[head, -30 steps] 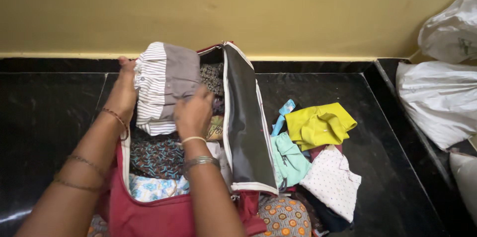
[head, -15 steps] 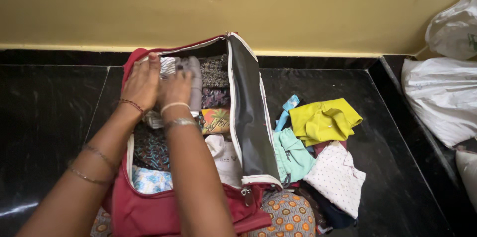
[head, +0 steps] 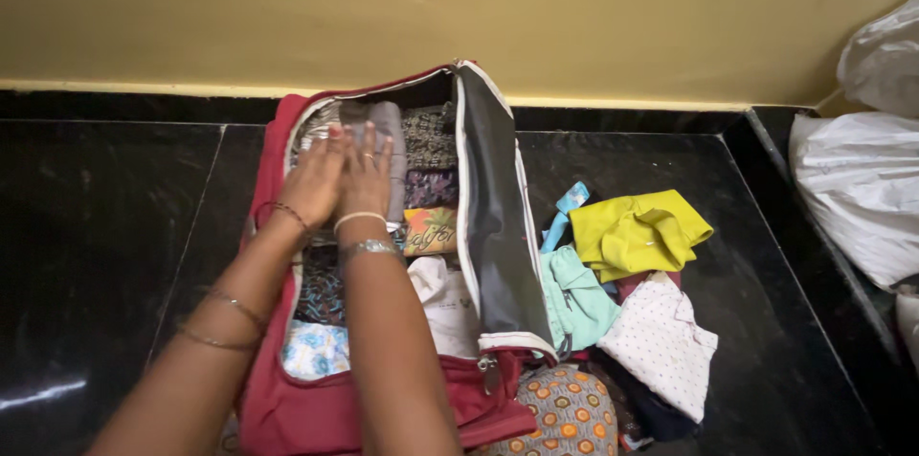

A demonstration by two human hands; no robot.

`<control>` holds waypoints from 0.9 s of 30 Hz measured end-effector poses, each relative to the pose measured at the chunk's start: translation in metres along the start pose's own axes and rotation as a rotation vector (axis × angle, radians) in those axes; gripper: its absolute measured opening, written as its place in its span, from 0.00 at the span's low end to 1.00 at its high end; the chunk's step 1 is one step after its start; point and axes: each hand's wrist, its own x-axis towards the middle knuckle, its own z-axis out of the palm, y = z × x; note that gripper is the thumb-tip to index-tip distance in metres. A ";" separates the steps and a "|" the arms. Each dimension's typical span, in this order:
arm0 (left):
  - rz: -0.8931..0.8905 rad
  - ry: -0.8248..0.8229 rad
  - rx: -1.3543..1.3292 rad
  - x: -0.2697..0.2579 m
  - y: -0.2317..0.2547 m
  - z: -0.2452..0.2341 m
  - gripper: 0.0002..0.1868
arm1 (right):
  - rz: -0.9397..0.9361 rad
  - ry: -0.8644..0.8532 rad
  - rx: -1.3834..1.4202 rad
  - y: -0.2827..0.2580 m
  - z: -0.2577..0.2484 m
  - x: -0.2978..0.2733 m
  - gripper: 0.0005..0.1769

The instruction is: The person packs folded clothes into a red travel bag. They place various garments, including jeans, shirts, and patterned items, into the bag one by one, arranging them neatly. Finally, the person closes the bag's flap and zips it shut.

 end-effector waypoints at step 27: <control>0.017 -0.164 0.174 -0.005 -0.008 0.021 0.51 | 0.741 -0.710 0.073 0.388 0.067 -0.354 0.60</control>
